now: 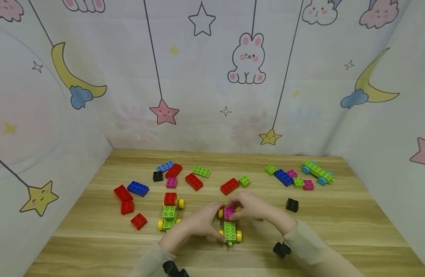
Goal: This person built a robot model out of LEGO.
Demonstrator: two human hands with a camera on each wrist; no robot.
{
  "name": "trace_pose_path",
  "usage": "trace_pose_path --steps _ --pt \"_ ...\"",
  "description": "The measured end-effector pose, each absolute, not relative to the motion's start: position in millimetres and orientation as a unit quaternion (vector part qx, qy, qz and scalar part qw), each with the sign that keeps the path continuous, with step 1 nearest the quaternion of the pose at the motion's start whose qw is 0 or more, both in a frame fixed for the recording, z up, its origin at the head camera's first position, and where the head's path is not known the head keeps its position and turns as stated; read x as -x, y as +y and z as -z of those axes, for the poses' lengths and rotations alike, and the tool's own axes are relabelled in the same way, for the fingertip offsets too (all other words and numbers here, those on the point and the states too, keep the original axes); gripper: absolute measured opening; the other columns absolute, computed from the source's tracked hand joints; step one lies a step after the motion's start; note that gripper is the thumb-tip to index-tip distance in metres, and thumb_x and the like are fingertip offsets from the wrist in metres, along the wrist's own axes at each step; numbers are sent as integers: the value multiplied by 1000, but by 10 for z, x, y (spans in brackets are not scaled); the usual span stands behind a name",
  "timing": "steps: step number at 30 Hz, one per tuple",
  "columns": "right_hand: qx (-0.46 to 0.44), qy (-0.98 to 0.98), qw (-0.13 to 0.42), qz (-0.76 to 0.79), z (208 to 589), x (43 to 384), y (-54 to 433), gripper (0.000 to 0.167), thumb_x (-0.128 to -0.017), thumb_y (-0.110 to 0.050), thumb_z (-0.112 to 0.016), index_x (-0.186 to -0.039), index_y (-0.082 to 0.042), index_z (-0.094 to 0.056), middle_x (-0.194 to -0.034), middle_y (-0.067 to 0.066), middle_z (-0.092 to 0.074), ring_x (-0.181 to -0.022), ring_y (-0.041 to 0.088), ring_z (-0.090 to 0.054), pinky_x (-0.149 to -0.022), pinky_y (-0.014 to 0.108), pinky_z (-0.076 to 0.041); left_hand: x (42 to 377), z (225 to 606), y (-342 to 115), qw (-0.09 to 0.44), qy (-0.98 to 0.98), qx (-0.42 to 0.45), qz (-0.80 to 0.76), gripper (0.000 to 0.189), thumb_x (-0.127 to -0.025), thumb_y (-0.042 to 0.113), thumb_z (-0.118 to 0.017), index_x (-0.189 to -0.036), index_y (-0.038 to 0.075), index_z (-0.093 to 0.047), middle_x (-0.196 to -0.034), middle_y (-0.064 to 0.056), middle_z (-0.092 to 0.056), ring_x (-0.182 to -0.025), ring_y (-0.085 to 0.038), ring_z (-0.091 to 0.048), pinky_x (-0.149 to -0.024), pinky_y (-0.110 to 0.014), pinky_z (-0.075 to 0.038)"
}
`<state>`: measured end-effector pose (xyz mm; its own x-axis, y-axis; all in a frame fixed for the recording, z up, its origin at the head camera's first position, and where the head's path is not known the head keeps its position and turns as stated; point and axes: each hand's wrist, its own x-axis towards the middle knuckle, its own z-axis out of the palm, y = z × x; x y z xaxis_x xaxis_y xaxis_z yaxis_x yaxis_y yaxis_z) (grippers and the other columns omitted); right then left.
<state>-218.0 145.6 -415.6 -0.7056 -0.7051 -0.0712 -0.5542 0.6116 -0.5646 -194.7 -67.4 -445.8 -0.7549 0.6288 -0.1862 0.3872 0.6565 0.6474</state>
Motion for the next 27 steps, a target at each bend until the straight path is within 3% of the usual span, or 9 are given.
trace_pose_path --steps 9,19,27 --pt "395 875 158 233 4058 2296 1461 23 -86 -18 -76 -105 -7 -73 -101 3 -72 -90 11 -65 -80 22 -54 1948 4472 -675 204 888 -287 -296 103 -69 47 -86 -150 6 -37 -150 -9 -44 -136 -27 -44 -111 -46 -39" --pt "392 868 146 267 3963 2469 1385 22 -91 -14 -69 -109 -1 -71 -108 13 -71 -99 22 -67 -90 34 -55 1964 4470 -678 203 887 -291 -296 104 -69 47 -86 -150 6 -36 -152 -10 -41 -138 -27 -42 -111 -47 -38" --pt "366 875 109 298 3975 2684 1265 17 -92 -13 -67 -107 -5 -72 -103 10 -73 -94 17 -69 -83 27 -56 1955 4441 -665 204 893 -286 -283 102 -69 47 -86 -148 4 -38 -151 -11 -43 -137 -28 -43 -111 -46 -39"
